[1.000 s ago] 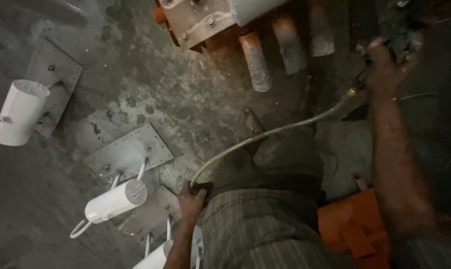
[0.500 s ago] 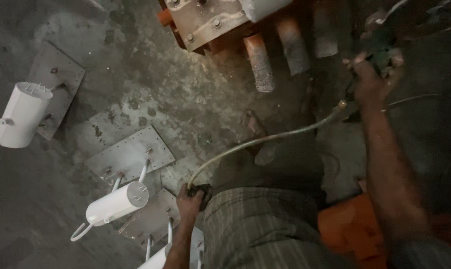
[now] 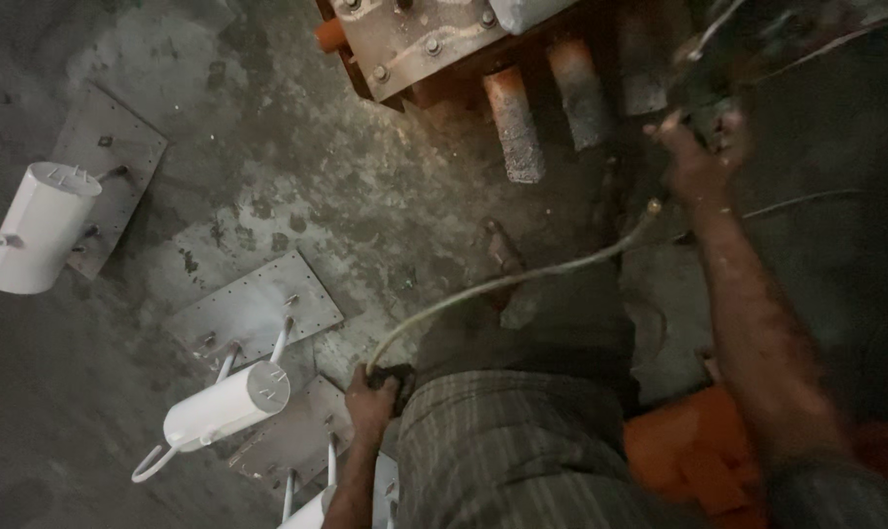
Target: The person uses a spray gun to apply orange paint to a large metal machine part. They move the spray gun back and forth to cover the surface and the attached cylindrical sections.
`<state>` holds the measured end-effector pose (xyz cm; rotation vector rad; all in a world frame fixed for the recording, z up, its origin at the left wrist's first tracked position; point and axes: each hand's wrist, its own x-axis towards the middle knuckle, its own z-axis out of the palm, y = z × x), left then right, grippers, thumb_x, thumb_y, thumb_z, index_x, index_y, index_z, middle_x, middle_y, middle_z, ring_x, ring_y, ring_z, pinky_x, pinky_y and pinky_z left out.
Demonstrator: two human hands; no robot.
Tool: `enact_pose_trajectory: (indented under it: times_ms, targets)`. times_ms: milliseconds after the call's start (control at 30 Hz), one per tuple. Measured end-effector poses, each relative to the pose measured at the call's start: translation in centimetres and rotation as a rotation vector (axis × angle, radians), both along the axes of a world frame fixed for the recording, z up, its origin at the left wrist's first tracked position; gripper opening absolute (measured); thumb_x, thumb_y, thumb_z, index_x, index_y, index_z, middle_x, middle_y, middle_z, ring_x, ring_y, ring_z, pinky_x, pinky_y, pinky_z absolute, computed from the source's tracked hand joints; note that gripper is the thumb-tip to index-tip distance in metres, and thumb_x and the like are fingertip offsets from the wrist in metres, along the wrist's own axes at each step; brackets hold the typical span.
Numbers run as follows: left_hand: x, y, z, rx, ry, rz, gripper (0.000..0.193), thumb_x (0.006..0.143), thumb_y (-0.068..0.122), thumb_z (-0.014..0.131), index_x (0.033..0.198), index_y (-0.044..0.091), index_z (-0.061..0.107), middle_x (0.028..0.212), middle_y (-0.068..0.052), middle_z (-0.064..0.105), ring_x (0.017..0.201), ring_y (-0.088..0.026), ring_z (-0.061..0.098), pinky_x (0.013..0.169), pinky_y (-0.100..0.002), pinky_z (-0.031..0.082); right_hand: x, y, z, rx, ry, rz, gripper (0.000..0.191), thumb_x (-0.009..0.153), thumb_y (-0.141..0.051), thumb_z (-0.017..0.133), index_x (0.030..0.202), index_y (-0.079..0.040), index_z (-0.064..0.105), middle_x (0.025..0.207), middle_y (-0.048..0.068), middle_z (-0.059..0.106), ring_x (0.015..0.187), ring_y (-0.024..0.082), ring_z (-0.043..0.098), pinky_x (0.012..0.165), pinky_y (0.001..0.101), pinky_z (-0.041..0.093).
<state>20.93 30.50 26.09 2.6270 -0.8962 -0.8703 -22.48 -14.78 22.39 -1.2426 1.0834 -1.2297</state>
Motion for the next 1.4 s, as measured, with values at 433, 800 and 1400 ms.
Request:
enact_pose_trajectory:
  times_ms: [433,800,1400]
  targets:
    - [-1.0,-2.0,1.2,-0.014,0.069,0.010,0.036,0.070,0.021,0.079,0.099,0.003,0.068,0.084,-0.018,0.072,0.077,-0.033,0.071,0.072,-0.043,0.056,-3.2,-0.7,-0.9,0.066,0.077,0.022,0.013,0.110,-0.014,0.074,0.115,-0.009,0.062,0.117,0.000,0.064,0.108,0.016,0.066,0.099,0.0432,0.064]
    - [0.3,0.3,-0.1,-0.011,0.038,-0.021,0.043,0.070,0.026,0.079,0.104,0.003,0.068,0.087,-0.020,0.072,0.084,-0.039,0.070,0.074,-0.047,0.054,-1.5,0.0,-0.8,0.062,0.125,0.093,0.010,0.110,-0.012,0.074,0.108,-0.007,0.066,0.112,0.003,0.066,0.103,0.018,0.065,0.099,0.0445,0.062]
    - [0.6,-1.0,1.9,0.046,0.092,0.006,0.038,0.069,0.025,0.078,0.099,0.004,0.065,0.085,-0.019,0.072,0.080,-0.038,0.072,0.073,-0.047,0.056,0.6,-1.8,0.6,-0.161,0.107,0.032,0.016,0.112,-0.009,0.075,0.100,-0.006,0.065,0.098,0.003,0.069,0.089,0.019,0.067,0.082,0.0409,0.060]
